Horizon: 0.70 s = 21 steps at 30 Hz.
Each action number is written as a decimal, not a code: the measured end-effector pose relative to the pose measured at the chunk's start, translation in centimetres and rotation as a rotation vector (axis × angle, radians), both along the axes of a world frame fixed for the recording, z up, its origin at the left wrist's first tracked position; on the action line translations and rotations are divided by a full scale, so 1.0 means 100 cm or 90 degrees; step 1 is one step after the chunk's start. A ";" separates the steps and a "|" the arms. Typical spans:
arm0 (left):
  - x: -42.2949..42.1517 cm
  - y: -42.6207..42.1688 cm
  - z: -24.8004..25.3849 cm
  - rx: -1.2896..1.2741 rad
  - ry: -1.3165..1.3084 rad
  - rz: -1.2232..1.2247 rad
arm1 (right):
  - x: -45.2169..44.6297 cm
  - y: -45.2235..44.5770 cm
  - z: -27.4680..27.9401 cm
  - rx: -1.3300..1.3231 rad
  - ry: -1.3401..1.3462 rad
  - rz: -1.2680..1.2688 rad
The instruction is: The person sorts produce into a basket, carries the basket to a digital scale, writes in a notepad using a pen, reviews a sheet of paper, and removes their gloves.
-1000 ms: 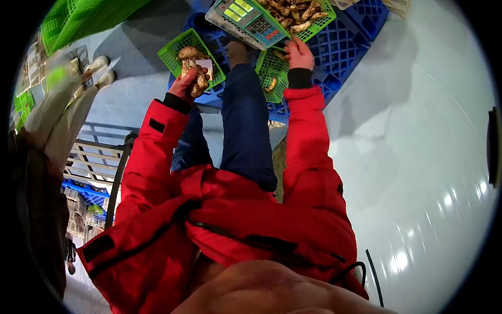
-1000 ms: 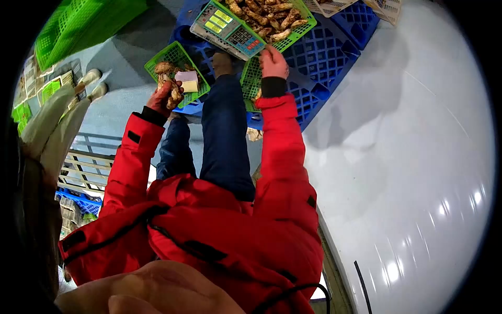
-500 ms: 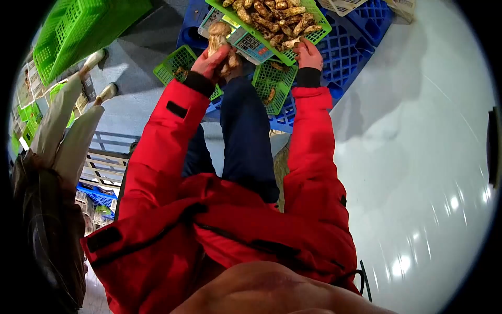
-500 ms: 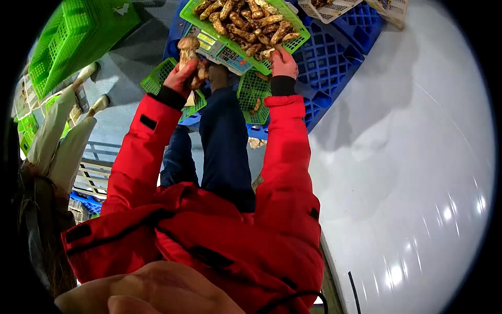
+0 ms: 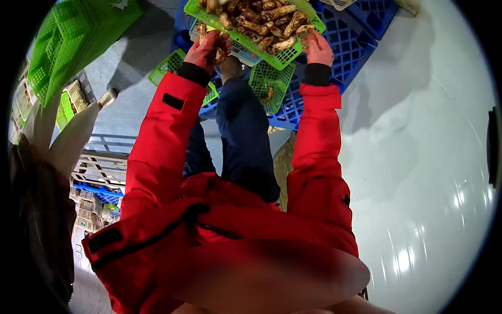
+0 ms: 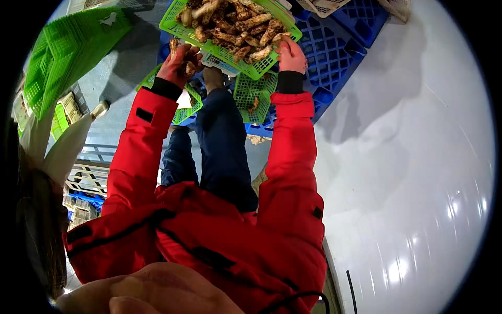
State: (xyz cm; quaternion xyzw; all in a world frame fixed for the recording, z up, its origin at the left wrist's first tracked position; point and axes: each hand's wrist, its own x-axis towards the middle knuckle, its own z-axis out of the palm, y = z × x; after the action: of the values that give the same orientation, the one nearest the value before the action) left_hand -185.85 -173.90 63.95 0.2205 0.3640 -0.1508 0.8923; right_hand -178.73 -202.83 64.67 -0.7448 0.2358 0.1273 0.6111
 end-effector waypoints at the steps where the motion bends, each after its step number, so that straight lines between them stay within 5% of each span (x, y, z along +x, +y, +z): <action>1: -0.005 -0.001 0.000 -0.012 -0.007 -0.003 | -0.001 -0.004 0.000 0.011 -0.003 -0.008; 10: -0.036 -0.004 0.013 -0.031 0.010 -0.082 | -0.010 -0.005 0.003 -0.029 0.017 -0.009; 15: -0.053 0.003 -0.001 -0.143 -0.042 -0.030 | -0.025 -0.004 -0.013 -0.238 0.006 0.155; 19: -0.063 0.013 -0.003 -0.064 -0.086 -0.076 | -0.022 0.024 -0.008 -0.403 -0.079 0.260; 21: -0.064 0.018 0.001 -0.068 -0.082 -0.079 | -0.018 0.032 -0.012 -0.361 -0.031 0.244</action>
State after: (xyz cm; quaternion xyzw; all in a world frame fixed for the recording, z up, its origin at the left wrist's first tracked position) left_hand -192.26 -172.15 64.06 0.2043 0.2828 -0.2106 0.9132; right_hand -180.57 -199.63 63.49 -0.9185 0.1027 0.1517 0.3503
